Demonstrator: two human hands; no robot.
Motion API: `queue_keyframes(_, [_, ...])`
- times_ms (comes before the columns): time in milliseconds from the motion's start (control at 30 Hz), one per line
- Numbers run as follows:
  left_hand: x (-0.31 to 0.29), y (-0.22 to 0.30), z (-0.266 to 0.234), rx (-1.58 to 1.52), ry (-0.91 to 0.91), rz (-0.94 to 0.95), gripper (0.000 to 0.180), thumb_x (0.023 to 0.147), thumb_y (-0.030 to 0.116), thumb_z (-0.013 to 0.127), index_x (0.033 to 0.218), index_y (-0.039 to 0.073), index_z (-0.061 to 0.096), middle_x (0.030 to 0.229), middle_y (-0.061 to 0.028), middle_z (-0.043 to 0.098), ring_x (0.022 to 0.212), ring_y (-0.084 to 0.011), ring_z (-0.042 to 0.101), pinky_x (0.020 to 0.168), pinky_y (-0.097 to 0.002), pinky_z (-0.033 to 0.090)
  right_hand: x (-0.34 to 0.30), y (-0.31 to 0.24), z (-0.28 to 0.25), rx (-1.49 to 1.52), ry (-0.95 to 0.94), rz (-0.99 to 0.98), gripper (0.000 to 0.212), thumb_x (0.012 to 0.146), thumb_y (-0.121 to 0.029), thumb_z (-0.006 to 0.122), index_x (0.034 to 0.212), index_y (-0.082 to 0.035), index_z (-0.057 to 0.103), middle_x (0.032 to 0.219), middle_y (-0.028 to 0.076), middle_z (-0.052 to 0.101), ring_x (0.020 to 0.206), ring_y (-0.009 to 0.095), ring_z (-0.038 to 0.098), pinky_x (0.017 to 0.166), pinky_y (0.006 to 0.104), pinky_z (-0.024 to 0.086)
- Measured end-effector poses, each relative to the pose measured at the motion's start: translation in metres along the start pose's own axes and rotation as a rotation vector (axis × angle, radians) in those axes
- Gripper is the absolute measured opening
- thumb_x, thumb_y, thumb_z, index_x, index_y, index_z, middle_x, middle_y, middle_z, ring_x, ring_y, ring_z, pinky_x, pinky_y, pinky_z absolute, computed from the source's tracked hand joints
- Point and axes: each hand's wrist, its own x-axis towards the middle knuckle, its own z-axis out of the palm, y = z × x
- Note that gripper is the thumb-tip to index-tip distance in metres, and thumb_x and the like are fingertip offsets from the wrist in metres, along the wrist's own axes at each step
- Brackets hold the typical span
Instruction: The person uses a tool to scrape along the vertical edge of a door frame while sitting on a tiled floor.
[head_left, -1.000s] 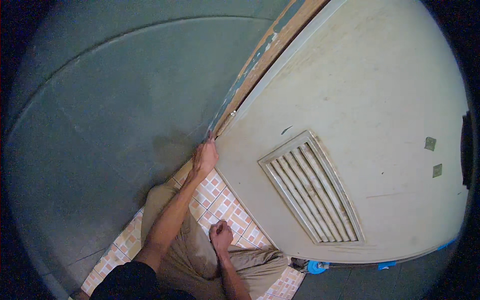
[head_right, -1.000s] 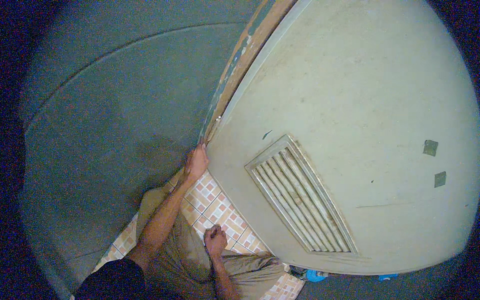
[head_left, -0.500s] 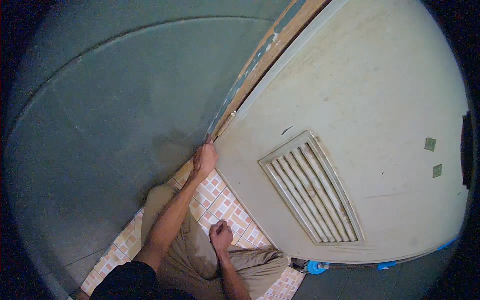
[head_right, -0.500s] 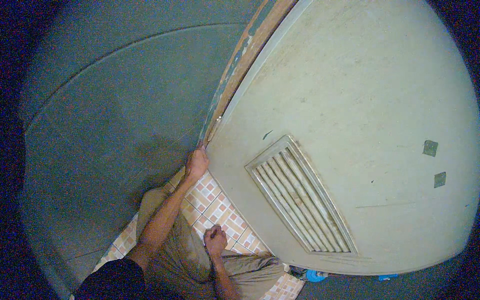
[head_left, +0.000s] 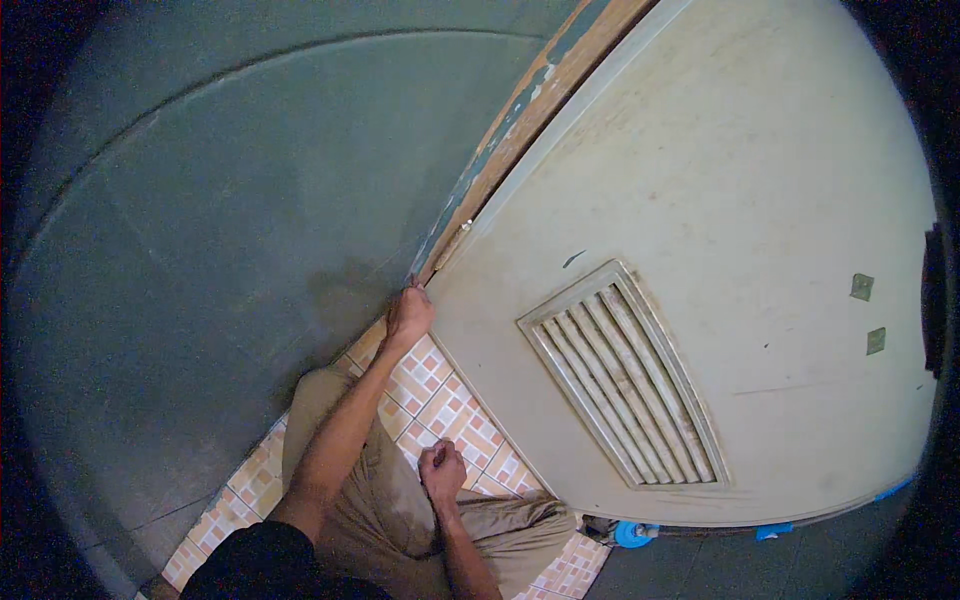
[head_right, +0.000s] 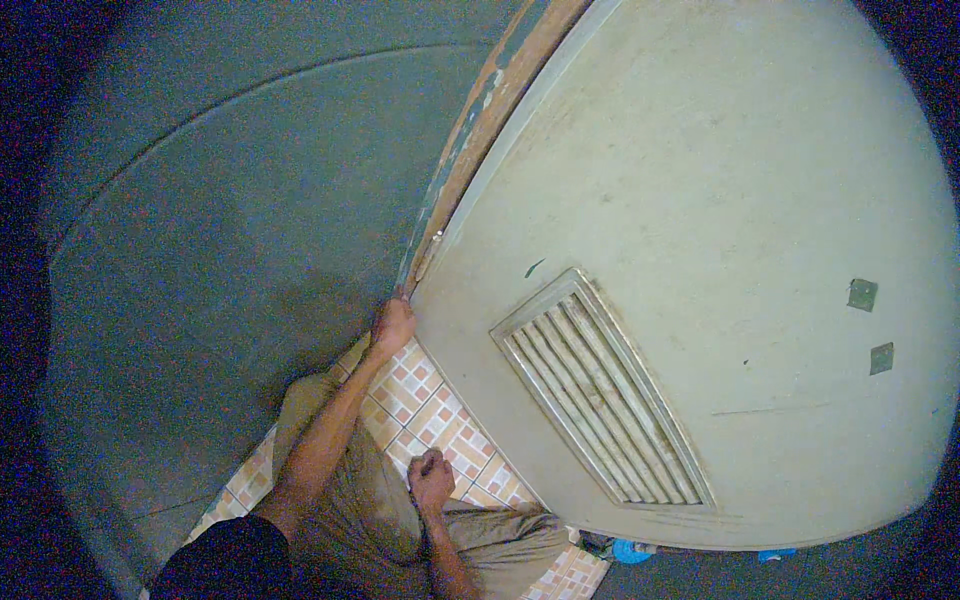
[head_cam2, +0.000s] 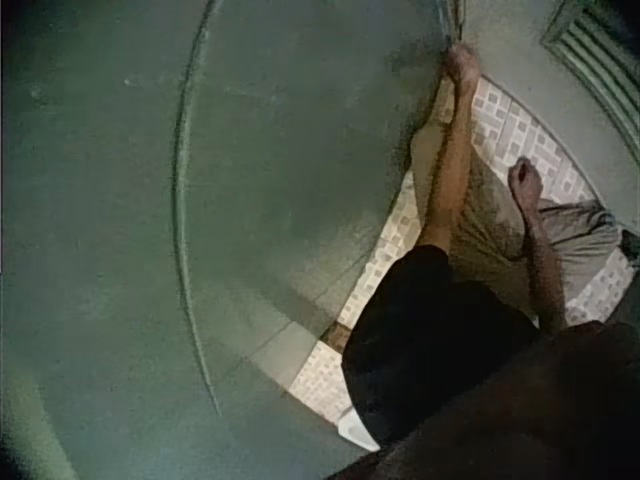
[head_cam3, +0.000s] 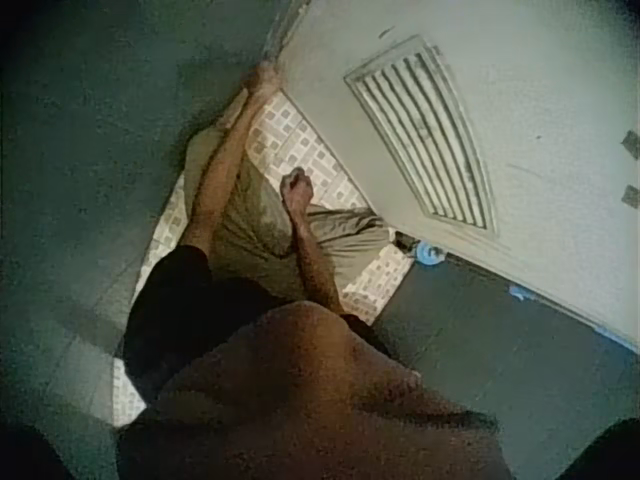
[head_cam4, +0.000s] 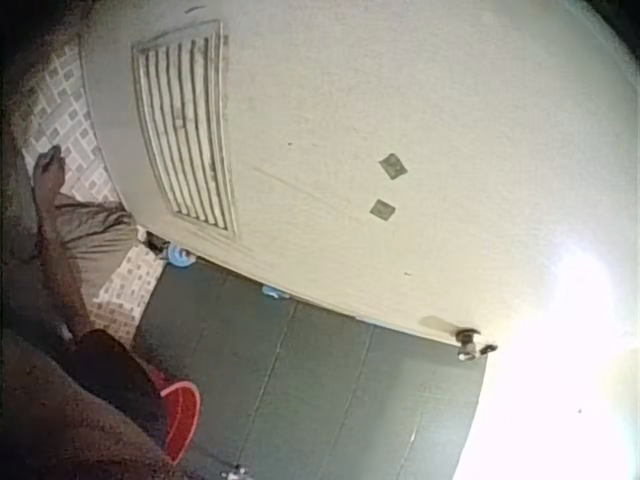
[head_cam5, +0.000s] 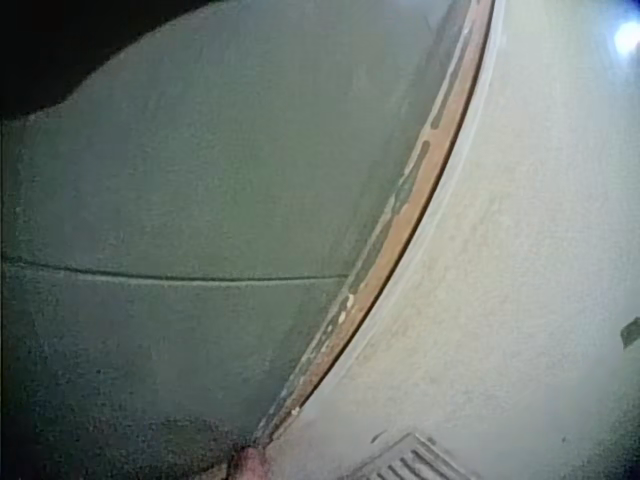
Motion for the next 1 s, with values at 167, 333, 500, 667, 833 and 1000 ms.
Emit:
queue_keyframes(167, [-0.023,0.035,-0.025,-0.021,0.184,0.189,0.042,0.102,0.022,0.039,0.13,-0.006,0.055,0.097,-0.0342,0.066,0.089,-0.0503,0.066,0.078,-0.0575,0.053,0.0,0.006,0.002,-0.001,-0.01,0.028,0.022,0.085,-0.028,0.062,0.091,-0.007,0.061,0.07,0.011,0.062,0.07,0.033,0.063,0.067,0.0464,0.05])
queue_keyframes(333, [-0.027,0.043,-0.043,0.025,0.141,0.204,0.043,0.101,0.019,0.041,0.136,-0.005,0.05,0.094,-0.0335,0.067,0.086,-0.0495,0.067,0.075,-0.0585,0.053,0.0,0.001,0.001,-0.022,-0.019,0.021,0.02,0.085,-0.028,0.064,0.092,-0.009,0.063,0.071,0.011,0.063,0.07,0.032,0.063,0.068,0.046,0.05])
queue_keyframes(500, [-0.019,0.027,-0.02,0.003,0.054,0.042,0.043,0.101,0.018,0.041,0.136,-0.006,0.05,0.094,-0.0344,0.066,0.09,-0.0491,0.067,0.078,-0.0578,0.053,-0.001,0.004,-0.001,0.003,-0.028,0.032,0.02,0.084,-0.027,0.065,0.092,-0.009,0.063,0.072,0.011,0.063,0.07,0.031,0.063,0.068,0.0452,0.05])
queue_keyframes(667, [-0.006,0.006,-0.013,0.019,-0.044,0.044,0.043,0.101,0.018,0.04,0.133,-0.007,0.051,0.095,-0.0361,0.065,0.092,-0.0501,0.066,0.08,-0.0575,0.052,-0.001,0.004,0.002,-0.009,-0.019,0.034,0.021,0.083,-0.028,0.065,0.092,-0.009,0.063,0.073,0.01,0.064,0.072,0.031,0.064,0.069,0.0455,0.05])
queue_keyframes(833, [-0.02,0.031,-0.022,-0.034,0.098,0.149,0.042,0.101,0.019,0.041,0.132,-0.006,0.053,0.093,-0.0375,0.063,0.088,-0.0487,0.066,0.073,-0.0572,0.053,-0.001,0.001,-0.004,-0.021,-0.068,0.058,0.023,0.084,-0.03,0.063,0.093,-0.009,0.062,0.074,0.011,0.064,0.074,0.032,0.064,0.07,0.0468,0.05])
queue_keyframes(1000, [-0.032,0.051,-0.042,-0.032,0.082,0.176,0.044,0.101,0.019,0.042,0.136,-0.006,0.049,0.094,-0.0365,0.064,0.088,-0.0495,0.065,0.073,-0.0581,0.052,-0.001,0.002,-0.005,0.004,-0.035,0.044,0.023,0.083,-0.03,0.062,0.093,-0.009,0.06,0.075,0.013,0.063,0.074,0.035,0.063,0.069,0.0487,0.049])
